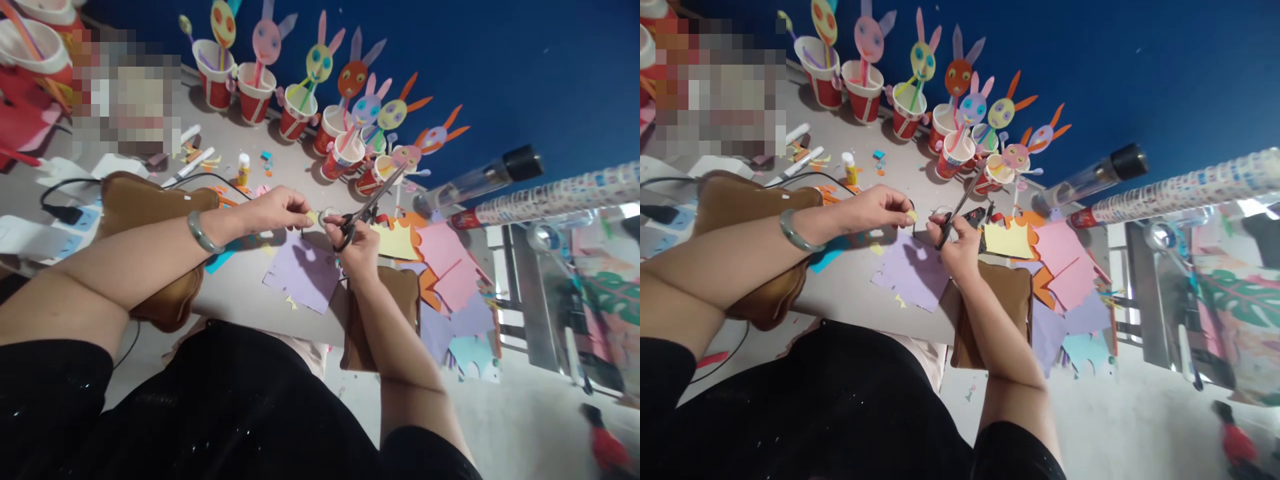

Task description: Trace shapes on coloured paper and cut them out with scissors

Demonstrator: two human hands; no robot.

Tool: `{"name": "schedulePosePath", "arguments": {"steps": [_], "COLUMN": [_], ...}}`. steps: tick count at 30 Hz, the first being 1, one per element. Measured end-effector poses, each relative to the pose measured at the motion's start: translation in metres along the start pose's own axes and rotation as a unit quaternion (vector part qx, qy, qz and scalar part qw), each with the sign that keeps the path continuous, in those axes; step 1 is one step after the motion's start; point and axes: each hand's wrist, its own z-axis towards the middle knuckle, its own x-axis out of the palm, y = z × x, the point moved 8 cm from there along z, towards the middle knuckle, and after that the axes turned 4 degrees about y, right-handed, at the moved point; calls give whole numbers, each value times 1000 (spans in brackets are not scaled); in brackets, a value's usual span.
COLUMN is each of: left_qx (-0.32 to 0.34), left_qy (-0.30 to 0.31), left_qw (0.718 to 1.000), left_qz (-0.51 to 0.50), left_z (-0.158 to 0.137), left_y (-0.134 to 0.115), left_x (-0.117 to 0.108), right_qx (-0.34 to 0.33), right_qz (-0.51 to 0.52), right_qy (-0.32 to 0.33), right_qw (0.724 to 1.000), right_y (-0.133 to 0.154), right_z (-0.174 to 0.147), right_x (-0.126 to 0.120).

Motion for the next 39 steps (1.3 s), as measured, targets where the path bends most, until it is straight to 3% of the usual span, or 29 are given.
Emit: {"name": "schedulePosePath", "arguments": {"steps": [11,19,28,33,39], "left_qx": [-23,-9,-9,-9,25], "left_qy": [23,4,-21,-82,-85], "left_qw": [996,1000,997,994,992], "left_qz": [81,-9,-69,-78,-90], "left_z": [-1,-1,-8,-11,-10], "left_y": [2,0,-4,-2,-3], "left_x": [15,16,19,5,0], "right_qx": [-11,24,-3,12,43], "right_qz": [75,78,81,68,63], "right_qy": [13,10,5,61,213], "right_qw": [997,997,997,996,974], "right_y": [2,3,10,5,2], "right_z": [-8,-12,-12,-10,-10], "right_x": [21,18,14,12,24]}}
